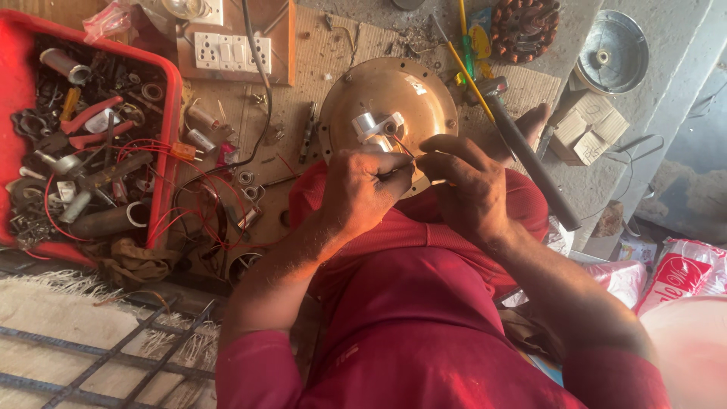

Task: The person sits on the floor and uses a screwdriver to manipulate wires and components inside a ceiling fan housing. They attach a white plastic connector to the wires and secure it with screws.

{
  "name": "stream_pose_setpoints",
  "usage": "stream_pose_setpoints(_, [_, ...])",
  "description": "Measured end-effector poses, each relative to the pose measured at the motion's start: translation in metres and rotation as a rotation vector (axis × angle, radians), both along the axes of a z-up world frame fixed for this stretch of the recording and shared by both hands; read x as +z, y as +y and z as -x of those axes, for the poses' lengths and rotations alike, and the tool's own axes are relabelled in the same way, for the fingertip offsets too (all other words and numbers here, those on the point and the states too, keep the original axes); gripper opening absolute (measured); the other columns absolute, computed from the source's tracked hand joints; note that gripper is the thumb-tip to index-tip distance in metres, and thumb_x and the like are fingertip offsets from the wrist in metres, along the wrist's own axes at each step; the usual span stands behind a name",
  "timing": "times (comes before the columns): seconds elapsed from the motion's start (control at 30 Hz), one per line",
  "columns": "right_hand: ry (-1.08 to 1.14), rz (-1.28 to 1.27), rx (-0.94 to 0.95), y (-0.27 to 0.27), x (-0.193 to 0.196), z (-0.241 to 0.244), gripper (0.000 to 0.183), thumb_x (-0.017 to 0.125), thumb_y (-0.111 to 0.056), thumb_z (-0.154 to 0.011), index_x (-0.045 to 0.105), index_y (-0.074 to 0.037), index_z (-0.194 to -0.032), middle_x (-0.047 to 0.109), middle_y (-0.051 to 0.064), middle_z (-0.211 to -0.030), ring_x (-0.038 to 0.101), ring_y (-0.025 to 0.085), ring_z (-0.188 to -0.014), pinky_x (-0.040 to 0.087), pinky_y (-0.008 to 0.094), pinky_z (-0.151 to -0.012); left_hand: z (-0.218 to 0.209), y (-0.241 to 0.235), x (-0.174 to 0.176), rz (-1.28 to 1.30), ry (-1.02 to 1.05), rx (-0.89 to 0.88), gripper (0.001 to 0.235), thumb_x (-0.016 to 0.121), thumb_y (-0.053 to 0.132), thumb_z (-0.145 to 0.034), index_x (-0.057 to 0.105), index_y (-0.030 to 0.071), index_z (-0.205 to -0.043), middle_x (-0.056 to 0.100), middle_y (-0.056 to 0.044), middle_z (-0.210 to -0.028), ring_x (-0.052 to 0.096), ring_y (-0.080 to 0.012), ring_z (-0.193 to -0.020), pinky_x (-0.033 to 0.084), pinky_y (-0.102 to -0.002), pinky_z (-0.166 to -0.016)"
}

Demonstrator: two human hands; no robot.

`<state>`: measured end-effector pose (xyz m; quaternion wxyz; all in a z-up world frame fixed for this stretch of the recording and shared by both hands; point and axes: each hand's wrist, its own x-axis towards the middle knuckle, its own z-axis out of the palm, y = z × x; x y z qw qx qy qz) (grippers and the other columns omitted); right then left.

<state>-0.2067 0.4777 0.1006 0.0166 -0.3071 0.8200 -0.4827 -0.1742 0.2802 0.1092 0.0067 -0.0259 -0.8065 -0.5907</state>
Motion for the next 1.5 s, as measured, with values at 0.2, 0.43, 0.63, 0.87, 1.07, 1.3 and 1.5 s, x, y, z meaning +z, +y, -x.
stream_pose_setpoints(0.2, [0.088,-0.057,0.062,0.004,-0.002,0.008,0.038,0.066,0.018,-0.08,0.065,-0.003,-0.112,0.07,0.012,-0.113,0.075,0.025,-0.093,0.063,0.034,-0.075,0.006,0.001,0.0,0.104,-0.009,-0.042,0.009,0.074,0.009,-0.085,0.078,0.003,-0.09,0.069,-0.015,-0.07,0.07,-0.0246,-0.063,0.052,-0.037,-0.057])
stream_pose_setpoints(0.43, [-0.11,-0.063,-0.049,-0.001,-0.014,-0.003,0.032,0.068,0.007,-0.092,0.047,0.0,-0.116,0.07,0.013,-0.104,0.071,0.026,-0.075,0.059,0.036,-0.065,-0.001,-0.002,-0.003,0.097,0.119,-0.057,0.009,0.075,0.007,-0.085,0.075,0.002,-0.093,0.072,-0.014,-0.082,0.072,-0.0272,-0.075,0.056,-0.036,-0.065])
stream_pose_setpoints(0.63, [-0.325,-0.073,-0.136,-0.002,-0.031,0.002,0.033,0.071,0.0,-0.094,0.043,0.001,-0.112,0.058,0.016,-0.095,0.061,0.029,-0.08,0.054,0.039,-0.067,-0.015,0.005,-0.012,0.044,-0.038,0.017,0.011,0.076,0.005,-0.09,0.077,0.0,-0.099,0.072,-0.013,-0.076,0.07,-0.0203,-0.065,0.052,-0.032,-0.057])
stream_pose_setpoints(0.87, [-0.209,-0.077,-0.125,-0.003,-0.024,-0.005,0.032,0.068,-0.001,-0.098,0.041,-0.001,-0.115,0.061,0.013,-0.094,0.066,0.026,-0.078,0.054,0.038,-0.066,-0.021,0.027,-0.043,-0.702,-0.432,0.265,0.011,0.067,0.007,-0.099,0.061,0.004,-0.108,0.072,-0.004,-0.098,0.072,-0.0071,-0.085,0.068,-0.026,-0.074])
stream_pose_setpoints(1.07, [-0.16,-0.094,-0.151,-0.01,-0.026,-0.015,0.031,0.068,-0.001,-0.098,0.043,0.0,-0.117,0.063,0.015,-0.09,0.07,0.027,-0.074,0.055,0.037,-0.061,-0.033,0.032,-0.064,-0.639,-0.345,0.301,0.016,0.07,-0.007,-0.094,0.063,0.002,-0.106,0.072,-0.006,-0.098,0.065,-0.0076,-0.082,0.057,-0.024,-0.075])
stream_pose_setpoints(1.3, [-1.464,0.395,-0.303,-0.002,-0.036,0.014,0.024,0.072,-0.001,-0.092,0.056,0.002,-0.11,0.052,0.006,-0.073,0.048,0.014,-0.051,0.037,0.029,-0.04,-0.034,0.034,-0.08,-0.761,-0.164,0.315,0.02,0.068,-0.009,-0.097,0.057,0.006,-0.09,0.071,-0.003,-0.092,0.064,-0.0054,-0.085,0.057,-0.022,-0.083])
stream_pose_setpoints(1.5, [-0.505,-0.145,-0.208,0.012,-0.015,0.007,0.022,0.072,-0.006,-0.096,0.07,-0.008,-0.119,0.072,0.006,-0.099,0.064,0.014,-0.078,0.051,0.027,-0.064,-0.03,0.023,-0.08,-0.695,-0.306,0.284,0.022,0.076,-0.004,-0.094,0.058,0.007,-0.086,0.064,0.0,-0.076,0.058,-0.0042,-0.069,0.052,-0.021,-0.07])
